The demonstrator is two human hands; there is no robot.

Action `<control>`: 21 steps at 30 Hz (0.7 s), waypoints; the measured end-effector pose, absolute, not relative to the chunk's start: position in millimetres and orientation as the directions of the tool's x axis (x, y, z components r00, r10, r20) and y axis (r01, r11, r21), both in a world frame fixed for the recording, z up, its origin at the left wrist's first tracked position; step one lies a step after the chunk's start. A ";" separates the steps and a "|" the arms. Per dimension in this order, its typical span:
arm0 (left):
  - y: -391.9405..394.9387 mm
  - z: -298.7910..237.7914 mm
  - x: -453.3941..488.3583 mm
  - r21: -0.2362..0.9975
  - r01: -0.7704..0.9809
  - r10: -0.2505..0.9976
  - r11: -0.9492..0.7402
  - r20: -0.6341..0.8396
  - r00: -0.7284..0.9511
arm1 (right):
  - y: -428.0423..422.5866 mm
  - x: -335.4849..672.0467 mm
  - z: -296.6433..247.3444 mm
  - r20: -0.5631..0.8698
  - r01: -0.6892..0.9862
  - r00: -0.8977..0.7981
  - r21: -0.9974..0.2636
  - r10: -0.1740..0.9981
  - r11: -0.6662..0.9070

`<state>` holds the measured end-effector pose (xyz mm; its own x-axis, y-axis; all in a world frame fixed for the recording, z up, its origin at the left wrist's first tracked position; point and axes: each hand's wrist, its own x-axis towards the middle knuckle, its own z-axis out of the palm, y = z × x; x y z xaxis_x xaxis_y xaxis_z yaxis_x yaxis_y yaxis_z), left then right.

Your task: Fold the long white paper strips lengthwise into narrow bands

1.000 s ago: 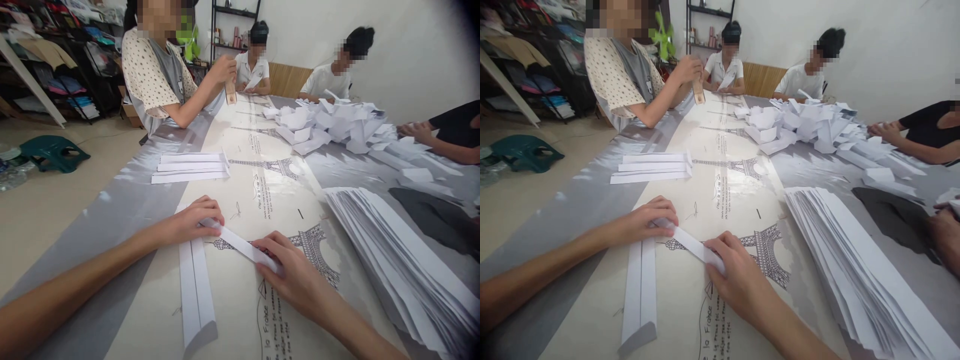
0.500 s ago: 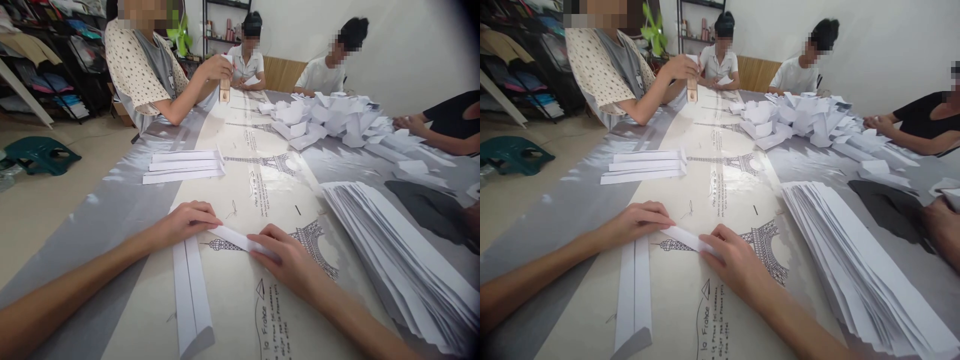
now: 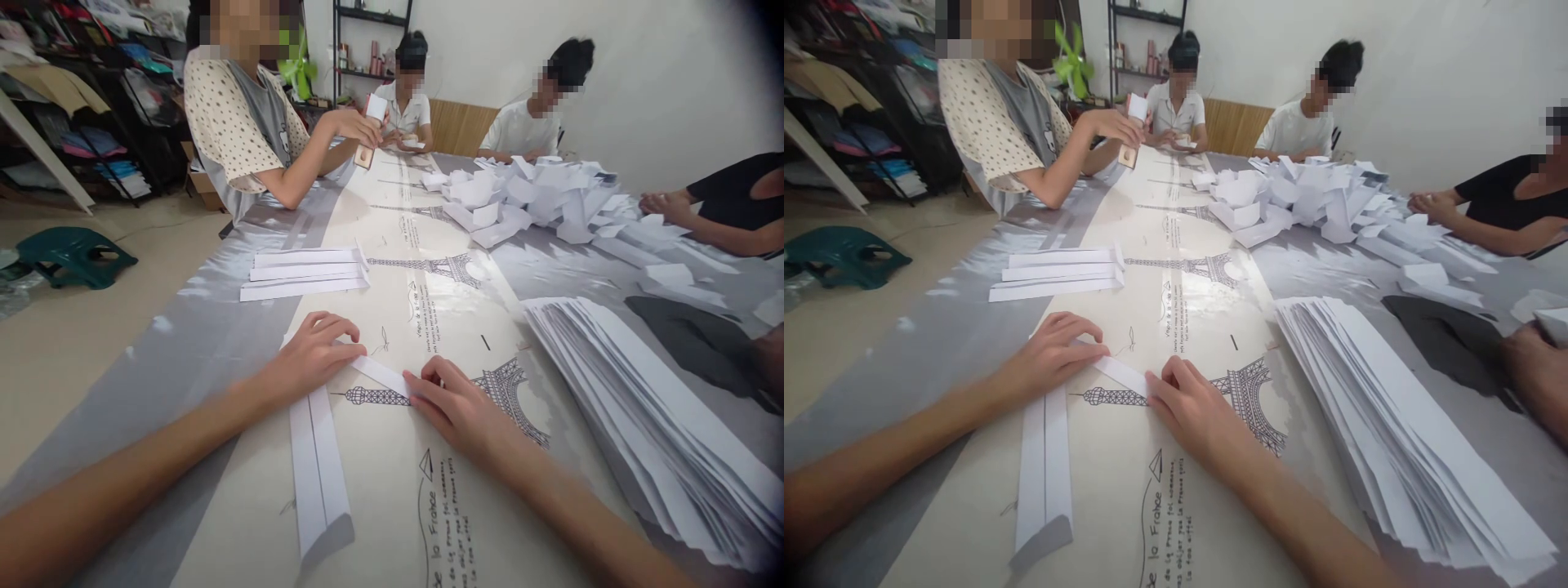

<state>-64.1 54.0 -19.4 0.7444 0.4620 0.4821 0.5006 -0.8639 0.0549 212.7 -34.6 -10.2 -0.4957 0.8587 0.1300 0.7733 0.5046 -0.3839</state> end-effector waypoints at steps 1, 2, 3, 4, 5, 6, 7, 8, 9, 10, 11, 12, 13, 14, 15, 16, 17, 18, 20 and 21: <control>51.0 -18.7 -62.7 -0.024 0.509 0.434 -0.860 0.490 0.756 | -35.6 210.3 -9.3 0.130 0.781 -0.490 -0.374 0.862 0.500; 47.3 -17.5 -60.9 -0.097 0.511 0.410 -0.854 0.478 0.776 | -36.4 207.8 -8.7 0.131 0.790 -0.480 -0.365 0.867 0.492; 42.8 -16.3 -58.8 -0.156 0.512 0.401 -0.845 0.448 0.799 | -37.3 205.5 -8.3 0.132 0.801 -0.463 -0.362 0.877 0.477; 37.6 -15.0 -56.3 -0.201 0.512 0.405 -0.835 0.405 0.820 | -38.0 203.5 -7.9 0.127 0.813 -0.438 -0.367 0.890 0.452; 32.1 -14.1 -53.4 -0.233 0.516 0.421 -0.824 0.357 0.834 | -38.7 202.2 -7.3 0.113 0.824 -0.405 -0.385 0.907 0.416; 26.6 -13.5 -50.3 -0.258 0.529 0.445 -0.809 0.320 0.837 | -39.4 201.7 -6.4 0.089 0.830 -0.367 -0.419 0.926 0.369; 21.4 -13.4 -47.0 -0.278 0.546 0.469 -0.790 0.299 0.831 | -40.0 202.1 -5.0 0.055 0.829 -0.327 -0.462 0.943 0.315; 16.9 -13.7 -43.7 -0.291 0.567 0.492 -0.770 0.295 0.819 | -40.6 203.5 -3.2 0.015 0.823 -0.292 -0.506 0.956 0.259; 13.2 -14.2 -40.6 -0.297 0.587 0.509 -0.753 0.304 0.805 | -41.3 205.5 -0.8 -0.027 0.815 -0.266 -0.541 0.964 0.209; 10.5 -14.8 -37.9 -0.296 0.610 0.526 -0.735 0.318 0.789 | -42.1 208.0 1.9 -0.065 0.810 -0.249 -0.562 0.966 0.171; 8.8 -15.2 -35.6 -0.292 0.632 0.543 -0.718 0.333 0.771 | -43.0 210.4 4.7 -0.097 0.811 -0.240 -0.568 0.966 0.144; 8.0 -15.3 -34.0 -0.288 0.648 0.556 -0.706 0.342 0.758 | -44.2 212.6 7.3 -0.122 0.817 -0.234 -0.563 0.965 0.127; 7.9 -15.0 -32.8 -0.283 0.658 0.567 -0.697 0.345 0.748 | -45.4 214.1 9.5 -0.137 0.824 -0.229 -0.554 0.964 0.117; 8.4 -14.5 -32.2 -0.273 0.666 0.577 -0.694 0.343 0.742 | -46.8 214.8 11.1 -0.147 0.829 -0.229 -0.548 0.962 0.114; 9.3 -13.8 -32.0 -0.252 0.673 0.590 -0.695 0.336 0.734 | -48.1 214.6 12.0 -0.149 0.828 -0.232 -0.548 0.961 0.115; 10.3 -13.1 -31.9 -0.219 0.684 0.607 -0.696 0.329 0.724 | -49.4 213.5 12.0 -0.146 0.823 -0.239 -0.555 0.960 0.120; 11.5 -12.5 -31.9 -0.177 0.699 0.630 -0.693 0.322 0.707 | -50.6 211.8 11.4 -0.139 0.814 -0.246 -0.567 0.959 0.126; 12.6 -12.1 -31.9 -0.132 0.721 0.661 -0.681 0.315 0.682 | -51.7 209.7 10.3 -0.128 0.801 -0.256 -0.583 0.958 0.136; 14.6 -12.0 -31.5 -0.065 0.760 0.716 -0.647 0.292 0.634 | -53.0 205.1 7.6 -0.096 0.773 -0.275 -0.614 0.957 0.160; 15.4 -12.2 -31.1 -0.049 0.773 0.734 -0.632 0.281 0.618 | -53.4 203.0 6.4 -0.077 0.761 -0.280 -0.625 0.957 0.173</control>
<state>-31.1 15.4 -12.2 0.6180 0.7342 0.2811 0.7733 -0.6321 -0.0492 203.0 -53.4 6.4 -0.2804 0.9568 -0.0774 0.7614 0.1726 -0.6249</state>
